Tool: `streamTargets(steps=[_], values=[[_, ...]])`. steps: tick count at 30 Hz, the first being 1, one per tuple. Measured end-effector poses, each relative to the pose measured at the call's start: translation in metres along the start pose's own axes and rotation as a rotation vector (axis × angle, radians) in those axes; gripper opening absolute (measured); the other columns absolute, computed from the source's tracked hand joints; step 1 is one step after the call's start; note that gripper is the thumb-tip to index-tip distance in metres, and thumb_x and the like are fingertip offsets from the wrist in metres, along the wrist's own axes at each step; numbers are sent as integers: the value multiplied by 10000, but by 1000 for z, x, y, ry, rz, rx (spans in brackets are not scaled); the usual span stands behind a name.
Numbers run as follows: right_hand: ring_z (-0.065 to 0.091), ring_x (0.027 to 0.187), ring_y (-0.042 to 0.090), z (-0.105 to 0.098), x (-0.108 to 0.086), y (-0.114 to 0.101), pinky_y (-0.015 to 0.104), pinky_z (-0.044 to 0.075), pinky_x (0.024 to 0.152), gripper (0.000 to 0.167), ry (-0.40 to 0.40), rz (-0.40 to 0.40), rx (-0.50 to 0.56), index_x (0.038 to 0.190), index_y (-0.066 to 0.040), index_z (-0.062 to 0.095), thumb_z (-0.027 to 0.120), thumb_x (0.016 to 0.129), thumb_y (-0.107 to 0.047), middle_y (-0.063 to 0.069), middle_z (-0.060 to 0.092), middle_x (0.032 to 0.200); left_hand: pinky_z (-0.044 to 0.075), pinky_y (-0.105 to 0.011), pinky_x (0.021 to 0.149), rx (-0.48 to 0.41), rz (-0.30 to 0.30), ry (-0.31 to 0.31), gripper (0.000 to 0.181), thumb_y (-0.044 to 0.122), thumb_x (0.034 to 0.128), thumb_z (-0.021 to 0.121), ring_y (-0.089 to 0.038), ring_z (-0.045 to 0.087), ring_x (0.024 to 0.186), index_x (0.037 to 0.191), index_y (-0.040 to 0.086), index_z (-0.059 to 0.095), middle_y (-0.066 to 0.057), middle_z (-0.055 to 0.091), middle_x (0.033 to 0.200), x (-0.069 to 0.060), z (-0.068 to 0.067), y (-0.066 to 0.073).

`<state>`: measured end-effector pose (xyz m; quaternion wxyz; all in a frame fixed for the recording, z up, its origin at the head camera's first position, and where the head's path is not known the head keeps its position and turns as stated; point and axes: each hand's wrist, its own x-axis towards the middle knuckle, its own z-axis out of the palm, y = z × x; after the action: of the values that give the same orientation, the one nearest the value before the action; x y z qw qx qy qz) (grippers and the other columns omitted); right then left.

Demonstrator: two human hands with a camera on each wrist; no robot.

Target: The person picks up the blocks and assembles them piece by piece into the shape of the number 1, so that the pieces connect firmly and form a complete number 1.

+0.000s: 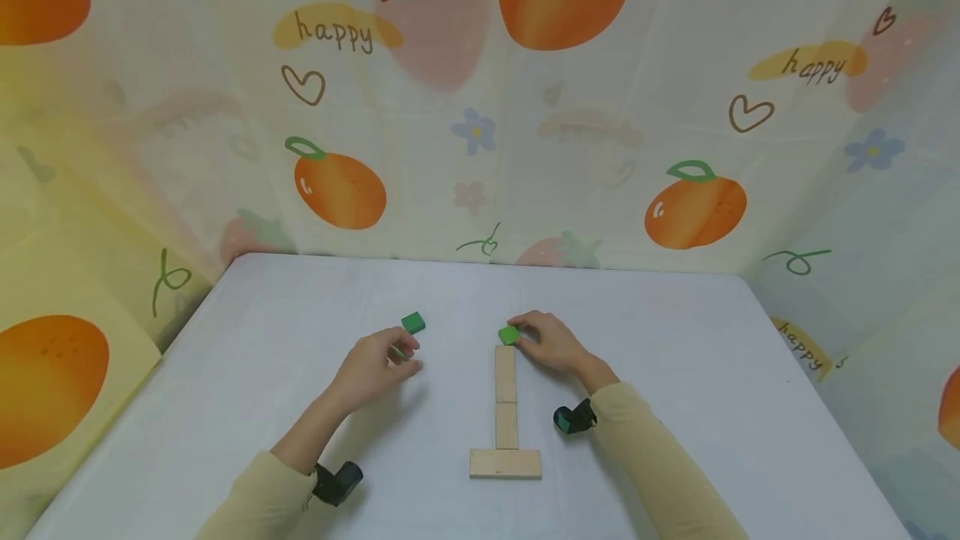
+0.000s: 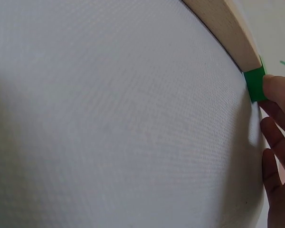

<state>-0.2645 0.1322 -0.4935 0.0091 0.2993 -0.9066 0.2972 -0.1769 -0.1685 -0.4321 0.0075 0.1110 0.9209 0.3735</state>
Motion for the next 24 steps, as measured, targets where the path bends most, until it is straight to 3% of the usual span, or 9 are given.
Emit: streamTargets(steps=[9, 17, 24], values=[[560, 1054, 259, -3, -2, -4, 409, 411, 918, 297, 14, -5, 4, 1155, -66, 603, 612, 870, -148, 92, 618, 1141, 464, -339, 688, 35, -120, 95, 373, 208, 753, 731, -251, 572, 900, 1057, 37, 598, -101, 607, 1021, 6, -6, -9], [557, 1059, 263, -1, -2, -3, 416, 407, 922, 295, 12, 4, 4, 1156, -68, 603, 604, 869, -135, 92, 616, 1141, 467, -387, 740, 134, -195, 91, 535, 265, 717, 761, -277, 552, 973, 1150, 24, 559, -123, 562, 1078, 12, -2, -17], [558, 1055, 261, -1, -1, -4, 413, 410, 923, 300, 6, 12, 10, 1160, -56, 601, 605, 871, -138, 99, 615, 1142, 454, -391, 720, 156, -254, 61, 553, 289, 702, 770, -275, 557, 913, 1139, 27, 556, -136, 574, 1062, 17, 0, -26]])
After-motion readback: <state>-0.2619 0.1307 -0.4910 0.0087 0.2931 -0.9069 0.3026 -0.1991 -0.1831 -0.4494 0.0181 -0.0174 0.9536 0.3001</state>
